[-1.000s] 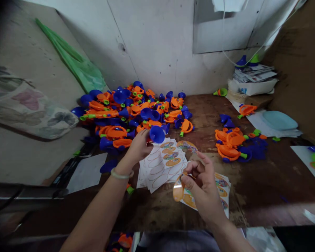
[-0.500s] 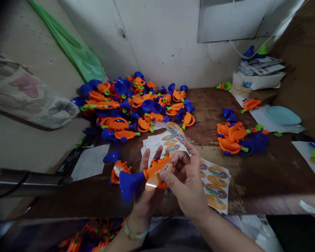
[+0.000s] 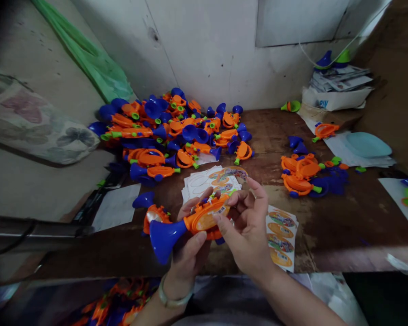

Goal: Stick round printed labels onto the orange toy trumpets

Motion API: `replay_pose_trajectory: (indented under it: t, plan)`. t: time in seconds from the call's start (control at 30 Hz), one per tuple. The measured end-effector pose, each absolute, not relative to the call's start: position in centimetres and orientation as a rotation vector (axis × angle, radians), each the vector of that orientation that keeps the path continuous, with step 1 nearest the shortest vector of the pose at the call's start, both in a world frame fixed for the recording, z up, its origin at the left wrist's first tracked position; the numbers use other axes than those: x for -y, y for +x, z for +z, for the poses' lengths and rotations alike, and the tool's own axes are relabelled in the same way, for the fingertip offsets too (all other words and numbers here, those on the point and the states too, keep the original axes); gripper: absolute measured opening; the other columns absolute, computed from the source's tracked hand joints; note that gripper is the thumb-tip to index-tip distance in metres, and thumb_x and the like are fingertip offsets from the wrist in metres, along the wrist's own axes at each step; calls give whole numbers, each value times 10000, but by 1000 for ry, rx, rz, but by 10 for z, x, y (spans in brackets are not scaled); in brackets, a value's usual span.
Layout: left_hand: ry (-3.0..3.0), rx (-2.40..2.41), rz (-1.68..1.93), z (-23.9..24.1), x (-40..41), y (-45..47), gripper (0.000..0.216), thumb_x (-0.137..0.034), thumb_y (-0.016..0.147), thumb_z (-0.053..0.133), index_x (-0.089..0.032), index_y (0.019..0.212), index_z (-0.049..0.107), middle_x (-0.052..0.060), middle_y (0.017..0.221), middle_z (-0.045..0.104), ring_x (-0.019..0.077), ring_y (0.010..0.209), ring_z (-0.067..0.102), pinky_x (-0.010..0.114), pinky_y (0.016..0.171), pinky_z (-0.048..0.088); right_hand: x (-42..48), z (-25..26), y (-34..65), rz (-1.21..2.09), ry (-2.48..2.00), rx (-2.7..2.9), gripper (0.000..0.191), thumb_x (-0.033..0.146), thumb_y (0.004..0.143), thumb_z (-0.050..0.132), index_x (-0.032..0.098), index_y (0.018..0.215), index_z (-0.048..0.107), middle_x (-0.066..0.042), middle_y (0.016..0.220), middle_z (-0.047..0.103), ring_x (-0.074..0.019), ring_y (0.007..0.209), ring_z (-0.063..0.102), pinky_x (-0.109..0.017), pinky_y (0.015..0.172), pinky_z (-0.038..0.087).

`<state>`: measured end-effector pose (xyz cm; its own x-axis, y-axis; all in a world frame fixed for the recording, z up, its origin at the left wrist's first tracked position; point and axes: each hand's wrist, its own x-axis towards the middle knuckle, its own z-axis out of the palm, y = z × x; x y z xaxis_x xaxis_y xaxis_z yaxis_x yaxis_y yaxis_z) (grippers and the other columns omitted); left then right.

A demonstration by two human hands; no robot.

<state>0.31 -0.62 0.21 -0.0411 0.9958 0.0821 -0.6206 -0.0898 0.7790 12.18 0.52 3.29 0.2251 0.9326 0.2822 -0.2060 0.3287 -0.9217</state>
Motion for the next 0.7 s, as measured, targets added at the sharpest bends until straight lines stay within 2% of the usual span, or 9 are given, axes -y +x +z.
replay_pose_trajectory:
  t: [0.2, 0.37, 0.7]
  plan:
    - [853, -603, 1538, -7, 4, 2, 508, -406, 916, 891, -347, 1383, 700, 90, 1646, 627, 378, 1511, 616, 596, 1293, 484, -5, 34, 120, 971, -884, 991, 753, 53, 875, 806, 466, 1440, 528, 52, 1052, 593, -116, 968, 650, -207, 850, 628]
    - [878, -606, 1558, -5, 1, 3, 490, -412, 915, 897, -340, 1362, 708, 97, 1624, 647, 375, 1501, 628, 588, 1274, 511, -6, 33, 119, 949, -873, 1001, 754, 42, 877, 778, 448, 1457, 517, 52, 1052, 587, -115, 936, 658, -222, 844, 641]
    - [877, -627, 1579, -5, 0, 3, 447, -399, 925, 897, -370, 1336, 723, 65, 1572, 694, 319, 1435, 690, 550, 1262, 530, -7, 30, 119, 903, -914, 1041, 764, 55, 875, 787, 440, 1468, 501, 44, 1056, 591, -125, 914, 645, -201, 732, 608]
